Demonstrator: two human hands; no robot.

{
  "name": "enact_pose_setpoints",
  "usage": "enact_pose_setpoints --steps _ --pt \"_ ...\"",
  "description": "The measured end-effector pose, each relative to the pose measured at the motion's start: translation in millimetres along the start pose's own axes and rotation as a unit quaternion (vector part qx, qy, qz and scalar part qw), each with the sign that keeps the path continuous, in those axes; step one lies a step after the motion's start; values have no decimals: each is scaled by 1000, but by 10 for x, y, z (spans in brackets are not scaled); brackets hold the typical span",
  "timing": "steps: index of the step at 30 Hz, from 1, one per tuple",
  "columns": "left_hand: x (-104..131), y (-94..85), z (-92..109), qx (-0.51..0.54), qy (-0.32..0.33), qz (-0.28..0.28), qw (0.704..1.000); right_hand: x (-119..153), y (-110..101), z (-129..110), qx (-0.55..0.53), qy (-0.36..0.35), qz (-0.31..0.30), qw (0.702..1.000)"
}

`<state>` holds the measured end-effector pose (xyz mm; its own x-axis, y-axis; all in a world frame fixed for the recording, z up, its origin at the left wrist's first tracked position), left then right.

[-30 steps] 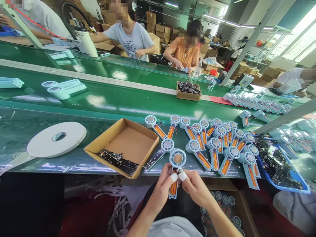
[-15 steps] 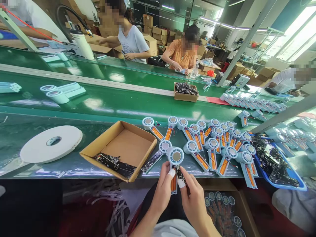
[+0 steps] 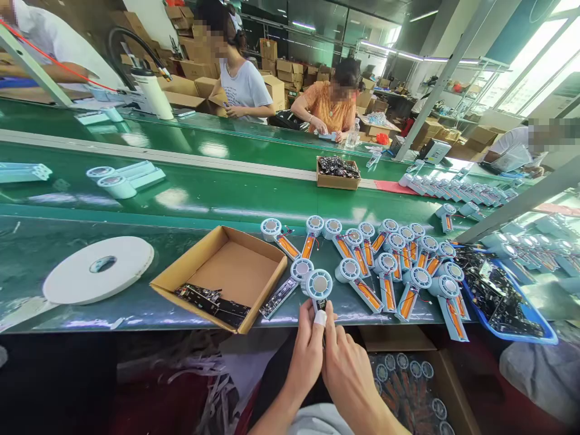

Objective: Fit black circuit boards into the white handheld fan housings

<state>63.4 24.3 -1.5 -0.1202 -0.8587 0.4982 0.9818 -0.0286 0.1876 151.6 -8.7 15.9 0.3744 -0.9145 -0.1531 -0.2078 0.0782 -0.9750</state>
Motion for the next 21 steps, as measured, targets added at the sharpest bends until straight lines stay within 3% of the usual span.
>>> enact_pose_setpoints --steps 3,6,8,11,14,18,21 --pt "-1 -50 56 -47 17 -14 999 31 56 37 -58 -21 50 997" --pt "-12 -212 235 -183 106 -3 977 101 110 167 -70 14 98 993" --pt "-40 -369 388 -282 196 68 937 127 149 257 -44 34 106 993" --pt "-122 -545 559 -389 290 212 848 70 193 312 20 10 112 993" --pt "-222 -559 593 -469 278 249 800 -70 213 292 65 -19 133 989" --pt "-228 -497 522 -506 262 218 792 -263 191 253 53 -35 104 992" --pt "-201 -479 418 -508 284 210 785 -372 38 235 5 -32 69 997"
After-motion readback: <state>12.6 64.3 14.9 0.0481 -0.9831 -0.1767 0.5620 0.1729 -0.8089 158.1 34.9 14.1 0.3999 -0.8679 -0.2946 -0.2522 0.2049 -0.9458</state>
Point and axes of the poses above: each hand's wrist, its own x-axis away from the middle knuckle, its own y-axis out of the palm, z = x × y, the point moved 3 cm from there along -x, towards the middle knuckle, and after that the axes turned 13 degrees about -y, right-handed, at the moved point
